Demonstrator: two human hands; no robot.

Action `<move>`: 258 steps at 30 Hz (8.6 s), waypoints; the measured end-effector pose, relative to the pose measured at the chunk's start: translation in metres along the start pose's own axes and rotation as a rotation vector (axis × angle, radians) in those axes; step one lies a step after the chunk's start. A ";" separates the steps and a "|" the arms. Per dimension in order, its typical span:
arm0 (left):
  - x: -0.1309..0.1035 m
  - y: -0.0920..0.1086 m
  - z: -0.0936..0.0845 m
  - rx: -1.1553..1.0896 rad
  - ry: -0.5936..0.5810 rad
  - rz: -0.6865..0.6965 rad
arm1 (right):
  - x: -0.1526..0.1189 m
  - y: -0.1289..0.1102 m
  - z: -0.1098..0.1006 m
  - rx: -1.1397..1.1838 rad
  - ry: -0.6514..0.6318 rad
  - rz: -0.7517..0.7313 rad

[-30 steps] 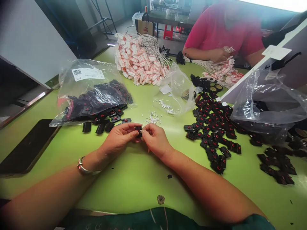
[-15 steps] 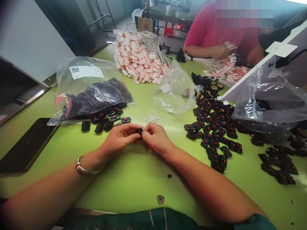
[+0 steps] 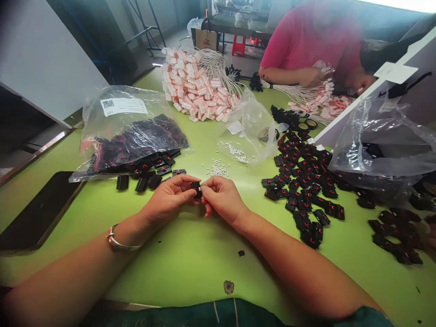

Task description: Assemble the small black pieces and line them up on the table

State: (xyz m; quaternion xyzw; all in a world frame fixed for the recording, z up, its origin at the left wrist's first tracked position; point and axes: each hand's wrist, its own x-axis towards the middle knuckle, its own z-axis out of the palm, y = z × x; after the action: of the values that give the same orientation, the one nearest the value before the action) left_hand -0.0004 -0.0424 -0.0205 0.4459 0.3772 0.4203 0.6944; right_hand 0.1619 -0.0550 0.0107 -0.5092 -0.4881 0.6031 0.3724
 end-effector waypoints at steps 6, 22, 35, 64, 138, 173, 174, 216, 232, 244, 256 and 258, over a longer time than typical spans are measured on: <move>-0.001 -0.003 0.001 0.097 -0.002 0.080 | 0.002 -0.001 -0.001 -0.223 0.051 -0.001; 0.001 -0.003 -0.004 0.054 -0.039 0.044 | 0.001 -0.001 -0.005 -0.031 -0.072 0.001; -0.004 -0.005 0.001 0.386 -0.049 0.174 | 0.003 -0.002 -0.016 -0.238 -0.160 0.067; 0.003 0.010 -0.015 0.690 0.154 0.299 | 0.040 0.011 -0.074 -1.062 0.310 -0.193; -0.002 0.011 -0.003 -0.096 0.148 -0.099 | 0.063 0.026 -0.078 -1.146 0.384 -0.505; -0.007 0.010 -0.001 0.276 0.049 0.134 | 0.004 -0.001 -0.007 -0.104 -0.062 0.028; -0.006 0.010 -0.001 0.259 0.059 0.125 | 0.003 -0.002 -0.007 -0.106 -0.060 0.020; -0.006 0.001 -0.002 0.414 -0.040 0.253 | 0.002 -0.001 -0.005 -0.296 -0.041 0.013; -0.001 0.001 -0.004 0.211 -0.024 0.150 | -0.005 -0.011 -0.004 -0.096 -0.087 0.040; -0.005 -0.002 -0.003 0.443 -0.038 0.268 | 0.001 -0.006 -0.006 -0.351 -0.025 -0.019; -0.005 -0.003 0.000 0.323 -0.055 0.207 | 0.002 -0.001 -0.012 -0.136 -0.106 -0.005; -0.007 0.000 -0.001 0.507 -0.040 0.295 | 0.003 -0.002 -0.014 -0.306 -0.112 0.029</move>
State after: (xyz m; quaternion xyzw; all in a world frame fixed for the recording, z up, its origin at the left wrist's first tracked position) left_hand -0.0037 -0.0487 -0.0202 0.6634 0.3876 0.4003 0.4994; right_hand 0.1748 -0.0490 0.0121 -0.5324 -0.5871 0.5544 0.2538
